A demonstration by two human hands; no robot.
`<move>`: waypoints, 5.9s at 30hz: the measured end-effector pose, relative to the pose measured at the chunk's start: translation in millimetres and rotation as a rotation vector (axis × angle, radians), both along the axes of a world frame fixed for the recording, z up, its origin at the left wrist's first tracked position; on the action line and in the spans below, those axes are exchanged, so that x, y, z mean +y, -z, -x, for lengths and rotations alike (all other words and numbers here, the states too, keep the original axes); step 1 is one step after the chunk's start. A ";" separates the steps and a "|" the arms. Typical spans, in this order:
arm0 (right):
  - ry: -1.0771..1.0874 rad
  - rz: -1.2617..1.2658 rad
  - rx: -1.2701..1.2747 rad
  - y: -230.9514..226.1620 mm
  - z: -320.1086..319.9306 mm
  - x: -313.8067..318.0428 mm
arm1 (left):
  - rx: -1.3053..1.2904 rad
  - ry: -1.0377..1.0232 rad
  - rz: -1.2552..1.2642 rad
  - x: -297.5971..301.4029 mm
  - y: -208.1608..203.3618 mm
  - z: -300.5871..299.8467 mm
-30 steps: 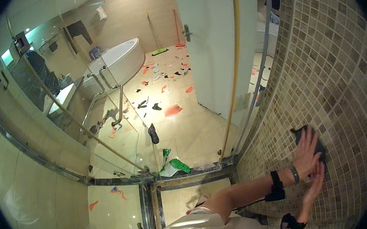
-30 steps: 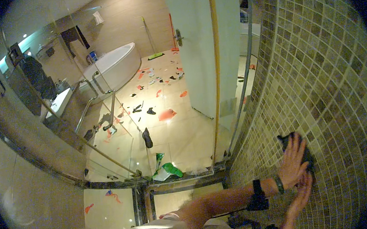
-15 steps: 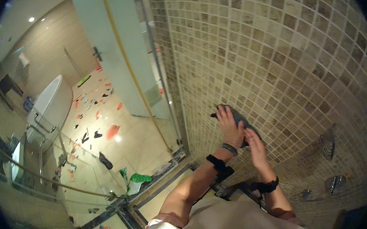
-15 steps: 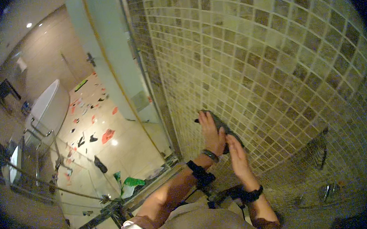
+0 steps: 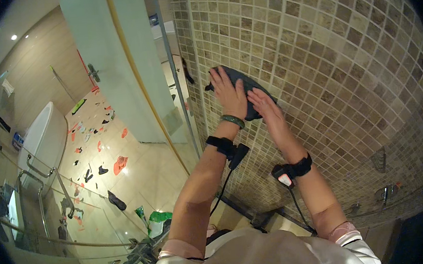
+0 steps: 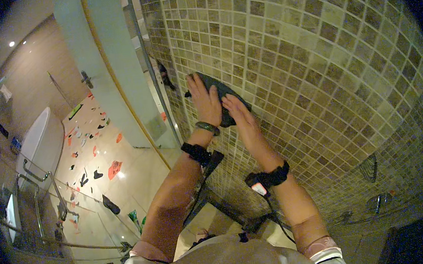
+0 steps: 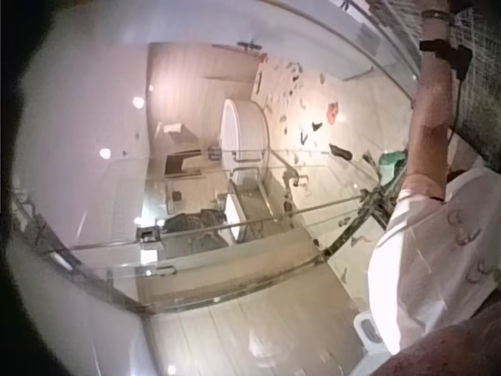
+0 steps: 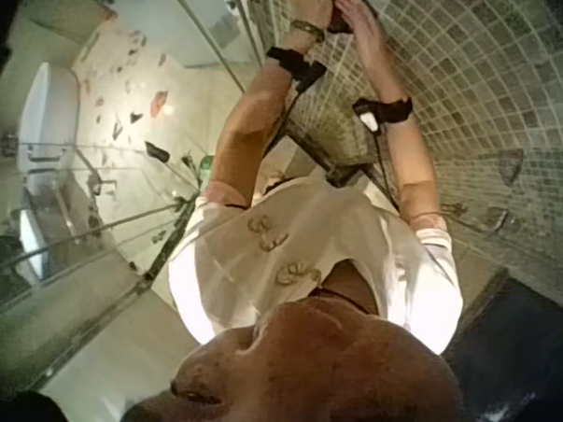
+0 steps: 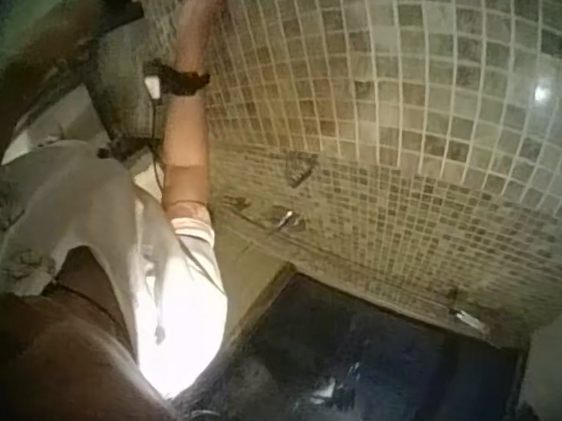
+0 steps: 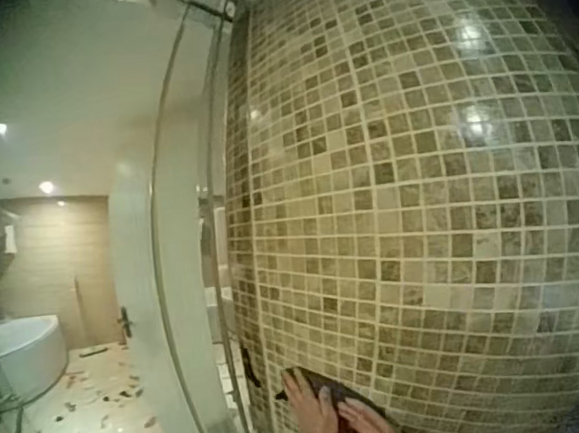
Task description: The person wipes the tiled shower wall with a cloth, then moves to the sink area and wipes the countertop and surrounding surfaces. The person squats to reach lower wall sections and continues wiping multiple surfaces.
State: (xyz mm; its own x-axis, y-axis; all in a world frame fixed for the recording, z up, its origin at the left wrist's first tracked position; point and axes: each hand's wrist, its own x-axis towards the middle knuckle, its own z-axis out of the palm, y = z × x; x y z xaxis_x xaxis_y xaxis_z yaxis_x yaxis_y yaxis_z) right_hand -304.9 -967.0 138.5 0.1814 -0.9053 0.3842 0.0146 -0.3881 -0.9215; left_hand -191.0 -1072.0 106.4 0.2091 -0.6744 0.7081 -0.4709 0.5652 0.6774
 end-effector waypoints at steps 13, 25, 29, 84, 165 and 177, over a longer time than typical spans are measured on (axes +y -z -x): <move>0.095 -0.281 0.285 149.3 -27.6 -15.7 | 0.195 0.118 -0.536 5.8 169.6 -19.3; 0.305 0.103 -0.066 51.4 59.1 97.1 | -0.137 0.385 -0.030 121.9 39.7 55.9; 0.399 -0.004 0.039 92.4 91.5 130.5 | -0.198 0.295 -0.046 147.7 86.8 92.9; 1.022 0.190 0.372 122.2 156.2 238.6 | -0.551 0.442 0.295 236.3 108.3 201.2; 0.964 -0.057 -0.077 155.7 134.0 144.1 | -0.934 0.343 0.665 197.5 143.8 151.6; 1.137 -0.452 0.004 238.4 113.9 160.4 | -1.065 0.545 0.804 170.7 199.0 127.7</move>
